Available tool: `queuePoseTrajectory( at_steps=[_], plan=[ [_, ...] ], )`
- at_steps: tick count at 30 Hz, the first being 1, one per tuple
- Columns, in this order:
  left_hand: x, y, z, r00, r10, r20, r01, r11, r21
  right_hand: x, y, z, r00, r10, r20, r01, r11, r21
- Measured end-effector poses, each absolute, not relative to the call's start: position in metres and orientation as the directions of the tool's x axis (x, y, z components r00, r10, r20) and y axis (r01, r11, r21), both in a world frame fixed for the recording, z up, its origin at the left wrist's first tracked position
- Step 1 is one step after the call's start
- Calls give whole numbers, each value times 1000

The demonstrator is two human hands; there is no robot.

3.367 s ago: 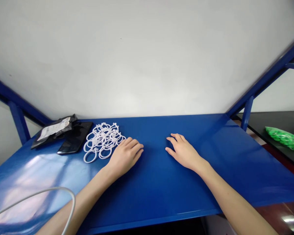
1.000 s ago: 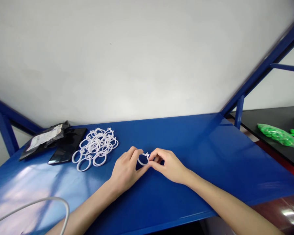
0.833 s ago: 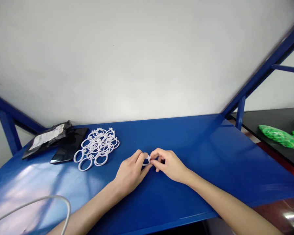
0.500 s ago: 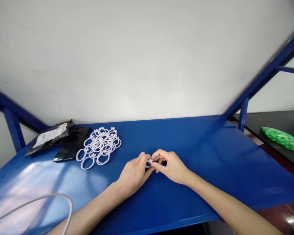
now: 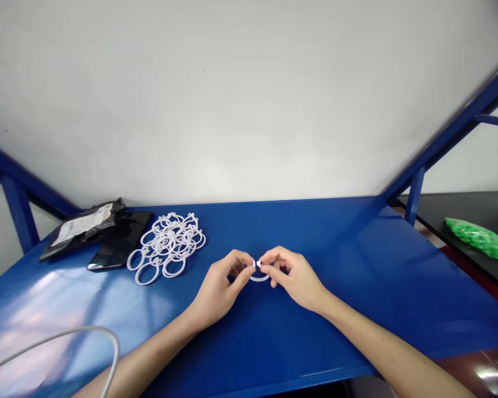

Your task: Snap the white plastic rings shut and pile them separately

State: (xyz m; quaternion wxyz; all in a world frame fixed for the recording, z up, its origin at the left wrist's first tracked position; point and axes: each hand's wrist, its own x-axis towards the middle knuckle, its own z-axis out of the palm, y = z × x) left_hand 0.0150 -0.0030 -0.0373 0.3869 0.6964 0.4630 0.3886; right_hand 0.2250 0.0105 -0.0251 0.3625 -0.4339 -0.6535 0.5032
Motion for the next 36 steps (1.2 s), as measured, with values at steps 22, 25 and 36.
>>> queuePoseTrajectory(
  at_steps=[22,25,36],
  plan=[
    [19,-9,-31,221,961,169,195,-213,958,225,3,-19,-376,891,253,347,389,-853],
    [20,-10,-31,219,953,210,213,-257,943,226,2,-19,-390,872,296,347,437,-830],
    [20,-14,-32,225,834,503,359,-551,754,221,-4,-22,-393,836,383,239,495,-836]
  ],
)
